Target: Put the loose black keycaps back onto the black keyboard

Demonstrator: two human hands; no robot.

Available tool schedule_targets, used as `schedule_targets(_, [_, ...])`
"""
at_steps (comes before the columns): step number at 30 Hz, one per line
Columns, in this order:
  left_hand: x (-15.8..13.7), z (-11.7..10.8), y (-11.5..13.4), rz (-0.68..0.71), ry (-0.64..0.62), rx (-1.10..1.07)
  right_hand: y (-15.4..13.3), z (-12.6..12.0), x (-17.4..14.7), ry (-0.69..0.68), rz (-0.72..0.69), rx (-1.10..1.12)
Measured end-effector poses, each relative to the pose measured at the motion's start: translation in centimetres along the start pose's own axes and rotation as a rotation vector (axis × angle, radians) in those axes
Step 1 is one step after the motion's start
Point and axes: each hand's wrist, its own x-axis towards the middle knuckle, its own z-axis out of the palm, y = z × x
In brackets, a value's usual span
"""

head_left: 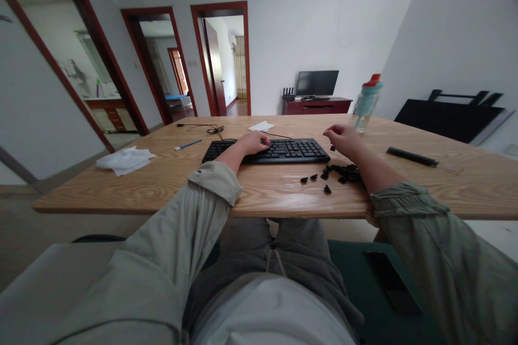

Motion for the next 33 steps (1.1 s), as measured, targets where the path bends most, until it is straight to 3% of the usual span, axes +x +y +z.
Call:
schedule_targets(9, [-0.6, -0.2, 0.5, -0.004, 0.053, 0.04, -0.3, -0.1, -0.1, 0.004, 0.016, -0.007])
schedule_targets(17, [-1.2, -0.7, 1.0, 0.028, -0.037, 0.108, -0.4, -0.1, -0.1, 0.007, 0.015, -0.03])
schedule_targets(22, [-1.3, -0.8, 0.8, -0.022, -0.078, 0.081, -0.4, -0.2, -0.1, 0.001, 0.017, -0.034])
schedule_targets(33, [-1.7, -0.7, 1.2, 0.016, 0.006, 0.106, -0.7, -0.2, -0.3, 0.002, 0.018, -0.024])
